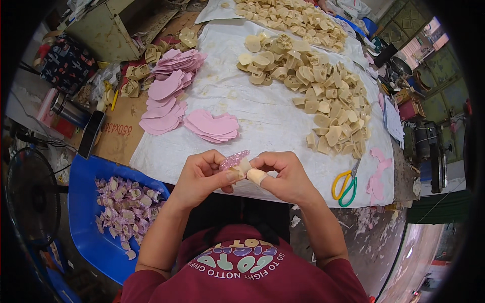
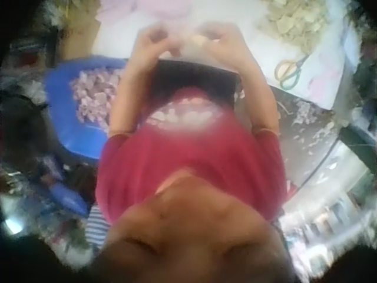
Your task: The person repeatedly picks up pink foam cutouts and beige plastic molds from a table, inserts the foam into the molds, and places the assembled units into a blue bin. The person occasionally sorts through the pile of molds to find the correct orientation.
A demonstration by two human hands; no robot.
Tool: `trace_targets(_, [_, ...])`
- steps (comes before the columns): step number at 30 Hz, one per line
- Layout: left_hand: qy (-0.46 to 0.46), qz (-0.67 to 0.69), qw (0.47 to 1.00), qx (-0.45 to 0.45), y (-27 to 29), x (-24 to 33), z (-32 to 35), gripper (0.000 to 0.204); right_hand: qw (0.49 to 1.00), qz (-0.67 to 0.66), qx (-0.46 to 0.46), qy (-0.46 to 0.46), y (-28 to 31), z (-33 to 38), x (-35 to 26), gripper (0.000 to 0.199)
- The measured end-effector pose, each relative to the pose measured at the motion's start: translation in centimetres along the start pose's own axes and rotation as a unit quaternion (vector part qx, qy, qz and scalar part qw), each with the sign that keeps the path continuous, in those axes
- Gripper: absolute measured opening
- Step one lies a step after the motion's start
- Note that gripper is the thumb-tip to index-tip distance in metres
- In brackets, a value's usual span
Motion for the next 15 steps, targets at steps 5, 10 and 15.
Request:
trace_targets(5, [-0.004,-0.047,0.998,0.040,0.6,-0.3,0.2,0.015,0.996,0.055,0.013,0.073,-0.9,-0.5,0.3,0.015])
trace_targets(10, [-0.014,-0.042,0.997,0.062,1.3,-0.2,0.5,0.015,0.998,0.041,0.012,0.039,-1.8,-0.7,0.0,0.015])
trace_targets(15, [-0.048,-0.222,0.963,0.147,4.2,0.8,3.0,0.016,0.988,0.117,0.017,0.100,-4.7,-1.5,1.9,0.017])
Point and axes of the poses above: each hand's wrist, its own z-axis away from the middle knuckle, its own y-axis out of the back of the hand, x = y × z, the point moved 2 cm from there along -z, towards the middle knuckle, and after that the axes turned 14 degrees about x, right-handed, at the moved point
